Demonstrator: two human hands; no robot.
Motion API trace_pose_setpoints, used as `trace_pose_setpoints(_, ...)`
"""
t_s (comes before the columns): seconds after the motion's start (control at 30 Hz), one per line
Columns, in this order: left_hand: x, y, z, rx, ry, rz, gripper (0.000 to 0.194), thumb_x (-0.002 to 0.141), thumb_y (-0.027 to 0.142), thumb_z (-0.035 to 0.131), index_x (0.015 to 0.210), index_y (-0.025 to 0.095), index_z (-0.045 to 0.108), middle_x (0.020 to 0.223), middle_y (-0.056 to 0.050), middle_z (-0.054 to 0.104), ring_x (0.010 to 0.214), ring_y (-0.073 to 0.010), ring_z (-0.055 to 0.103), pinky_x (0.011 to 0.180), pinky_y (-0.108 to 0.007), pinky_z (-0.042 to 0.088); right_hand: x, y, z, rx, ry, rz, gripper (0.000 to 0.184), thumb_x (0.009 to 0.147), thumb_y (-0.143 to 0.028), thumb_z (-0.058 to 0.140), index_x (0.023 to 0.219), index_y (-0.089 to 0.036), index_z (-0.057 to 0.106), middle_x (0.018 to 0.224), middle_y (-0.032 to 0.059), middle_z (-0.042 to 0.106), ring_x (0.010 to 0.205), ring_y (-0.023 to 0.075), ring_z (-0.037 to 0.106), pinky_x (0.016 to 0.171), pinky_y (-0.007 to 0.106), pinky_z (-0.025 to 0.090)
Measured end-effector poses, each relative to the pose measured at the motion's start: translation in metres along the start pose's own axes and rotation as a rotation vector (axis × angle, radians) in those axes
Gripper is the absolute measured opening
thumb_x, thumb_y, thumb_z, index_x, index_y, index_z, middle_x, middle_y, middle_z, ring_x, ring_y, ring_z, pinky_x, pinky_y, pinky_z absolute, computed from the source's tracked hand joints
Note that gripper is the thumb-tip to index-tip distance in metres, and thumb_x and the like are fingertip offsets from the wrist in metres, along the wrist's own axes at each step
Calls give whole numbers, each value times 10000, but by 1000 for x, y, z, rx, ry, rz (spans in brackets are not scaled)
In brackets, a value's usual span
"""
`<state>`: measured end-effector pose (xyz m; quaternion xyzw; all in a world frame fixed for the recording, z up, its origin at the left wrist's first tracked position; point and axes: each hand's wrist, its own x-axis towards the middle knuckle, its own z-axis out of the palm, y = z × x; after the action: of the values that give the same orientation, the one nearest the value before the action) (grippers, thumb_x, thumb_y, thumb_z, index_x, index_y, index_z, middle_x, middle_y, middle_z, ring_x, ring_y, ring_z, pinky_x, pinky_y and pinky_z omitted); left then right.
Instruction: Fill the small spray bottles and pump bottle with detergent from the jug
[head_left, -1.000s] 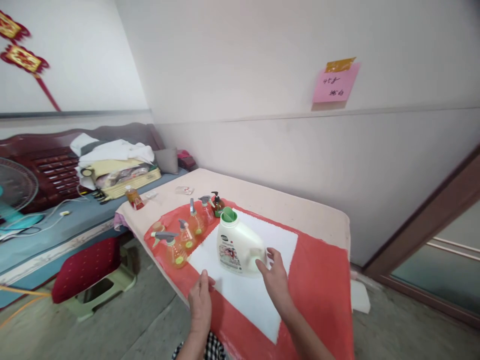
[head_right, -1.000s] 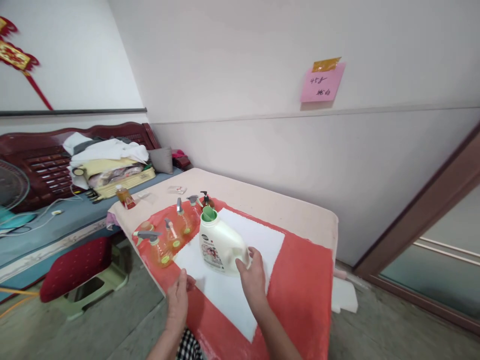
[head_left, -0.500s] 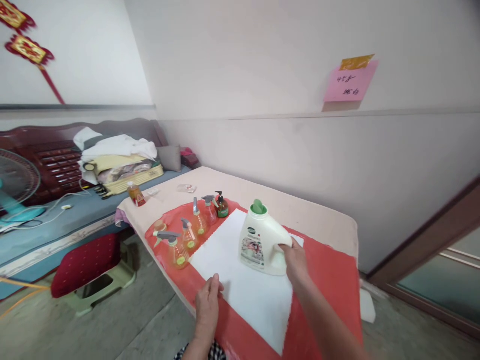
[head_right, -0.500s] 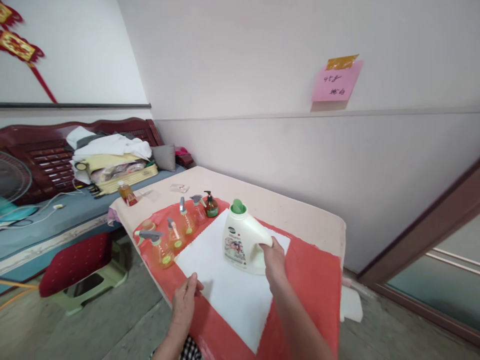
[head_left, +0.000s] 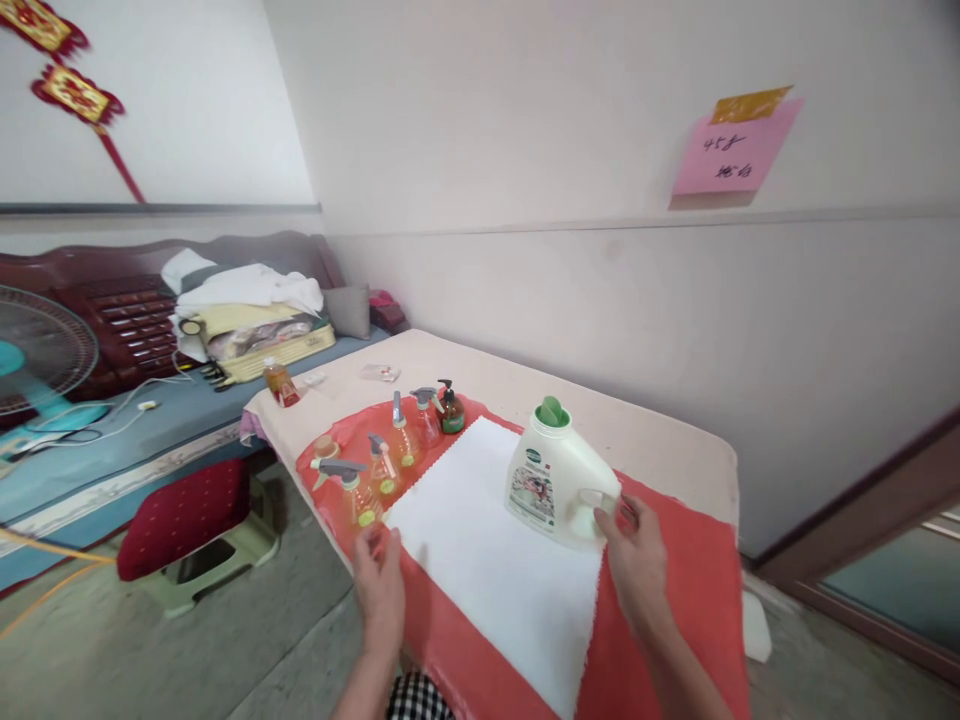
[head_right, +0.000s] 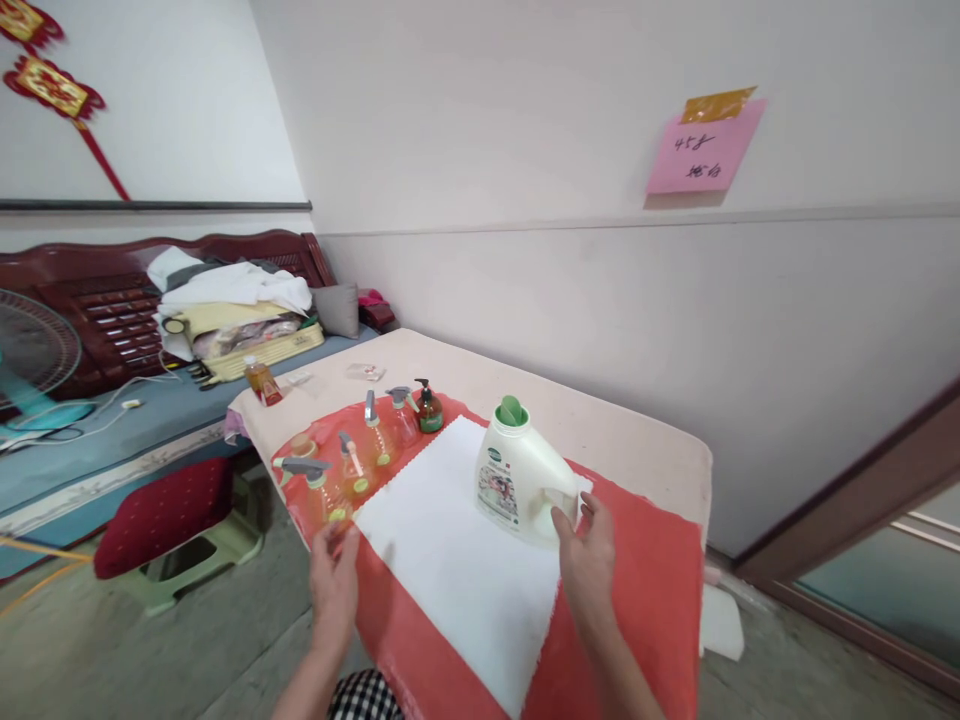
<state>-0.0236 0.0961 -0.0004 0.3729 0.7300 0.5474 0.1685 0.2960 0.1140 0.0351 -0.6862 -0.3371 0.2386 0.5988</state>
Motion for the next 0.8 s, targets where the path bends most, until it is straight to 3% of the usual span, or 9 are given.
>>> trace_pose_setpoints(0.17, 63, -7, 5, 113, 205, -25, 860, 678, 554, 660, 1351, 135, 329, 1355, -223, 417, 1293, -360, 388, 1043, -516, 348, -22, 3, 3, 53, 31, -64, 619, 702, -537, 624, 1208, -216, 470, 1312, 119, 496, 1220, 295, 467, 1033, 458, 373)
trace_pose_setpoints(0.3, 89, -8, 12, 184, 209, -14, 917, 586, 511, 741, 1336, 155, 352, 1328, -211, 461, 1298, -396, 380, 1028, -566, 345, -37, 4, 9, 96, -38, -45, 573, 707, -538, 616, 1170, -229, 479, 1297, 113, 505, 1190, 288, 491, 1018, 458, 393)
trace_pose_setpoints(0.43, 88, -6, 6, 209, 166, -41, 713, 596, 483, 725, 1181, 152, 488, 1160, -175, 595, 1114, -378, 558, 942, -538, 433, -47, 4, 11, 123, -131, 26, 546, 682, -557, 618, 1105, -224, 522, 1232, 123, 551, 1124, 304, 531, 974, 470, 423)
trace_pose_setpoints(0.53, 63, 11, -1, 198, 164, -47, 701, 621, 517, 696, 1183, 157, 483, 1103, -166, 634, 1032, -353, 609, 911, -518, 457, -55, 2, 12, 148, -274, 98, 462, 658, -540, 667, 989, -227, 589, 1091, 110, 631, 1039, 312, 577, 944, 471, 431)
trace_pose_setpoints(0.6, 35, 34, 0, 142, 55, -11, 648, 632, 547, 682, 1157, 204, 514, 1031, -103, 676, 938, -291, 650, 847, -439, 504, -61, 1, 15, 178, -402, 140, 403, 667, -528, 691, 929, -231, 613, 1024, 96, 662, 989, 304, 607, 911, 457, 453)
trace_pose_setpoints(0.7, -11, 81, 15, -191, -354, -3, 671, 595, 515, 733, 1147, 188, 536, 1038, -106, 696, 941, -271, 660, 815, -384, 520, -69, -1, 18, 381, -617, 307, 418, 763, -568, 613, 1024, -242, 610, 1093, 98, 659, 964, 274, 634, 844, 422, 499)
trace_pose_setpoints(0.8, -46, 124, 37, -470, -731, 20, 661, 595, 455, 763, 1146, 170, 538, 1090, -117, 689, 1017, -271, 643, 856, -352, 514, -70, -5, 16, 815, -812, 560, 482, 850, -606, 472, 1199, -282, 546, 1203, 90, 616, 928, 223, 641, 773, 369, 517)
